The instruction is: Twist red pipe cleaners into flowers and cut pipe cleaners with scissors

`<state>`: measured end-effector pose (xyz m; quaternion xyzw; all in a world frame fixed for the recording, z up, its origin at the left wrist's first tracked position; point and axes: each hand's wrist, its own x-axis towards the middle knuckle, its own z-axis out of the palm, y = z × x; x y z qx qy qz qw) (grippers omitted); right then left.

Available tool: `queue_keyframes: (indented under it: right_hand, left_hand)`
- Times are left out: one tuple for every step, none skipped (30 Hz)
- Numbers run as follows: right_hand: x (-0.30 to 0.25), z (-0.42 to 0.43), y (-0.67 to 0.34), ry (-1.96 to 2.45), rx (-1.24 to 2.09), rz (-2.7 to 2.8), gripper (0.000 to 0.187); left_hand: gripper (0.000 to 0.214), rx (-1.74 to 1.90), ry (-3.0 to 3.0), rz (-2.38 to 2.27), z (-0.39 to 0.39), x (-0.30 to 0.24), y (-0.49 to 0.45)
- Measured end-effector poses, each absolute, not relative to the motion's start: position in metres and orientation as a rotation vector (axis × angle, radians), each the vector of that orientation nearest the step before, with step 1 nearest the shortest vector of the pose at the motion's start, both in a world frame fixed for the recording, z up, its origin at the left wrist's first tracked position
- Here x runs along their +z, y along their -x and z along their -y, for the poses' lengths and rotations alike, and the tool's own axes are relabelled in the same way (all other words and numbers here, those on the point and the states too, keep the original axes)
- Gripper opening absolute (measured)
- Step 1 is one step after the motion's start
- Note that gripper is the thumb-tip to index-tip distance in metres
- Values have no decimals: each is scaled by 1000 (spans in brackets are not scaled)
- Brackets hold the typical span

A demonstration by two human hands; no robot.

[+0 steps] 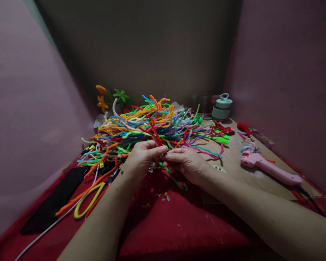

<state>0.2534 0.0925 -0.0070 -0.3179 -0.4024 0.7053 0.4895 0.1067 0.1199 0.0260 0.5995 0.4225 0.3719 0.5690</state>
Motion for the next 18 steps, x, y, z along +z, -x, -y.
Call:
queue_keyframes:
  right_hand:
    - [-7,-93,-253,767,1700,987,11]
    - [-7,-93,-253,757,1689,990,11]
    - [-7,-93,-254,746,1683,984,12]
    - [-7,-93,-254,734,1679,979,11]
    - [-7,-94,-254,724,1674,973,11]
    - [-7,-94,-254,715,1665,971,11]
    - [-8,-95,-253,710,1657,972,10]
    - [-8,-95,-253,709,1650,971,10]
    - [-9,-95,-253,708,1647,967,10]
    - [-9,-96,-253,705,1646,964,11]
    - [-9,-96,-253,700,1646,960,11]
    - [-10,-97,-253,695,1647,957,11]
    - [-10,-97,-253,691,1648,955,10]
    - [-10,-97,-253,686,1646,957,10]
    - [-10,-97,-254,681,1643,965,11]
    - [-10,-97,-254,678,1636,978,12]
    - [-9,-96,-254,677,1628,994,13]
    - [-9,-96,-255,681,1619,1012,14]
  left_hand:
    - [27,866,-1411,-993,-120,27,-107]
    - [26,865,-1413,-990,-120,27,-107]
    - [24,870,-1412,-985,-120,28,-107]
    - [23,880,-1408,-976,-120,28,-107]
    - [22,892,-1400,-966,-120,28,-107]
    - [23,903,-1392,-960,-120,28,-107]
    - [23,912,-1387,-957,-120,28,-107]
    - [23,922,-1387,-961,-119,29,-107]
    - [23,931,-1394,-973,-118,31,-108]
    - [24,941,-1408,-993,-117,32,-108]
    - [26,952,-1430,-1022,-116,34,-108]
    - [27,963,-1458,-1055,-114,37,-109]
    - [28,973,-1489,-1086,-113,39,-109]
    - [28,978,-1521,-1108,-112,41,-110]
    - [26,979,-1547,-1119,-111,43,-110]
    - [25,976,-1565,-1120,-111,45,-110]
    - [24,965,-1577,-1115,-111,46,-109]
    - [23,951,-1585,-1109,-111,46,-109]
